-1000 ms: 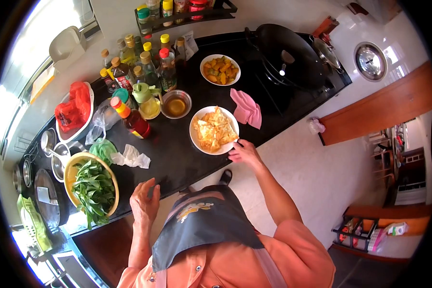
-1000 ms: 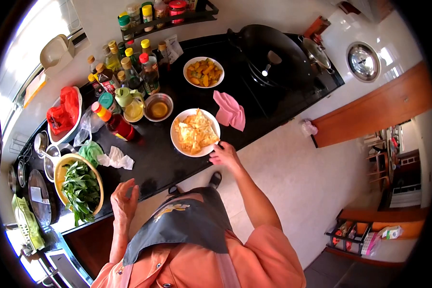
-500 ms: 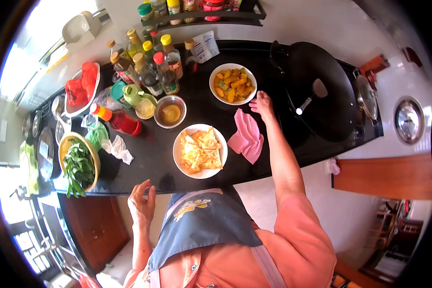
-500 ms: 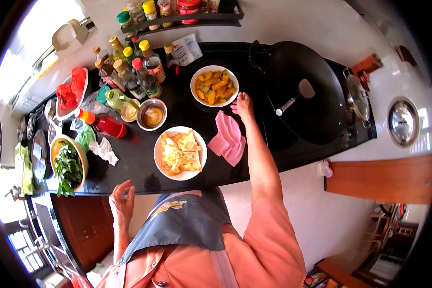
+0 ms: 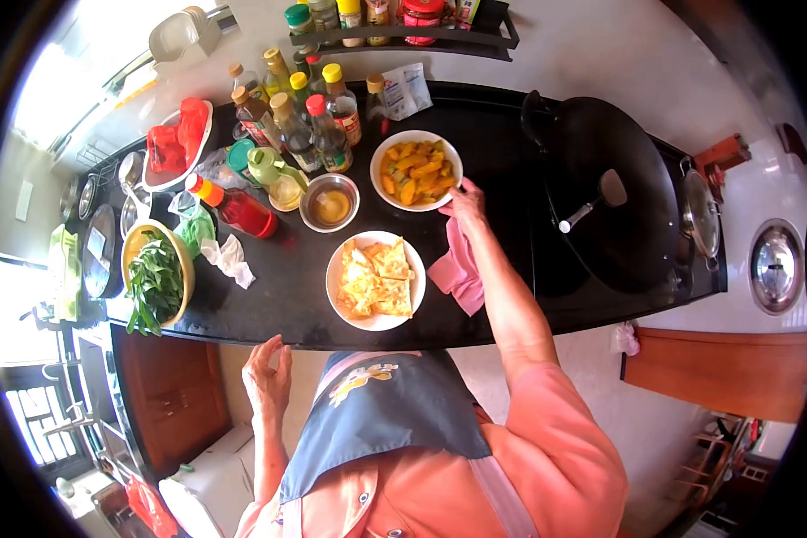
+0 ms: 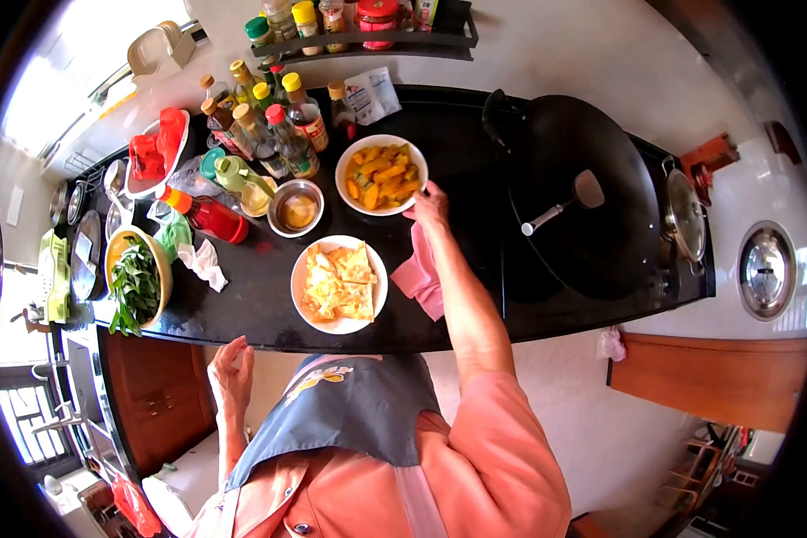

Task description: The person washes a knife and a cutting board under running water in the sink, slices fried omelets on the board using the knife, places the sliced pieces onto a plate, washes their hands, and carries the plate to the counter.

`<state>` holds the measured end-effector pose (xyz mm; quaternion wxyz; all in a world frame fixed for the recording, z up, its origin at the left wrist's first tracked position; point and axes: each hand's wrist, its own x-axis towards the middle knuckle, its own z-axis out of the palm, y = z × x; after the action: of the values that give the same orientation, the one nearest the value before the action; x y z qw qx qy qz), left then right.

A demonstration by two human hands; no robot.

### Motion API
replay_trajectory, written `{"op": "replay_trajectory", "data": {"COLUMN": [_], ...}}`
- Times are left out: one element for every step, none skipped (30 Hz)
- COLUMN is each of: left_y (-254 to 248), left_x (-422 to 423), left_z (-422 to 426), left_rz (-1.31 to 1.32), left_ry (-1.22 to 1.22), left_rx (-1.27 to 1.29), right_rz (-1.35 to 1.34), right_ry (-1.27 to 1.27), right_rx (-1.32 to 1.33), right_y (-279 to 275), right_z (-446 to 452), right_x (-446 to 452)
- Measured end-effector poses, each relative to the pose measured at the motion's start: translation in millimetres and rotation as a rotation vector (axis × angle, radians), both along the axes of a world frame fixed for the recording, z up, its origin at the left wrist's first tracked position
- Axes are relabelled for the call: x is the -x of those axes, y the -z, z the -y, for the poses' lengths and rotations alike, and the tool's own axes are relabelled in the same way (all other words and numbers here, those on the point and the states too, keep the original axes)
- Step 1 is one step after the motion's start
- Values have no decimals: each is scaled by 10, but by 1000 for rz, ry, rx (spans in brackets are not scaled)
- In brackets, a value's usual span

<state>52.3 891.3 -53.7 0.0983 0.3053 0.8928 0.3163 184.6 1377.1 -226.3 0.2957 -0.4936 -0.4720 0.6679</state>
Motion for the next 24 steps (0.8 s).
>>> {"op": "replay_trajectory", "data": {"left_y": [-19, -32, -35, -44, -42, -29, -8, 12, 44, 67, 81, 92, 104, 109, 95, 93, 96, 94, 90, 59, 8, -34, -61, -75], "left_x": [10, 26, 41, 62, 88, 114, 143, 151, 179, 196, 209, 230, 257, 279, 315, 343, 372, 394, 408, 406, 397, 387, 391, 392], "left_z": [-41, -55, -51, -33, -9, 21, 59, 82, 111, 125, 121, 121, 109, 95, 101, 88, 71, 51, 45, 32, 6, -20, -27, -38], "left_rz": [-5, -6, -15, -24, -32, -18, -1, 16, 19, 31, 40, 48, 54, 47, 39, 29, 23, 18, 13, 28, 40, 53, 82, 111], "left_ry": [11, 21, 27, 32, 41, 36, 33, 28, 29, 33, 37, 41, 64, 85, 105, 126, 144, 165, 187, 196, 201, 203, 224, 237], "left_rx": [1, 5, 8, 16, 22, 19, 16, 14, 26, 26, 26, 26, 23, 15, 9, -1, -12, -22, -30, -23, -20, -16, -42, -71], "right_rz": [-16, -41, 49, 139, 420, 703, 706, 768, 836, 900, 952, 1001, 1002, 995, 952, 909, 942, 976, 1011, 985, 954, 920, 669, 547], "right_ry": [-6, 6, -56, -119, -106, -91, -44, -25, -55, -86, -144, -203, -216, -228, -205, -178, -243, -309, -375, -318, -261, -207, 25, 77], "right_rx": [16, 42, 23, 10, -338, -687, -819, -887, -972, -1058, -1082, -1103, -1132, -1166, -1218, -1272, -1275, -1274, -1268, -1167, -1072, -978, -829, -636], "right_y": [-23, -38, -74, -194, -271, -347, -668, -929, -970, -984, -948, -873, -766, -757, -754, -810, -695, -484, -283, -143, -28, -11, 17, 5], "right_z": [55, 122, 126, 160, 189, 217, 396, 543, 650, 751, 864, 992, 1118, 1251, 1413, 1529, 1555, 1564, 1588, 1567, 1482, 1429, 1435, 1376], "right_x": [36, 85, 63, 44, -11, -96, -225, -366, -505, -631, -739, -843, -945, -1022, -1067, -1083, -1124, -1197, -1287, -1378, -1455, -1495, -1529, -1644]}}
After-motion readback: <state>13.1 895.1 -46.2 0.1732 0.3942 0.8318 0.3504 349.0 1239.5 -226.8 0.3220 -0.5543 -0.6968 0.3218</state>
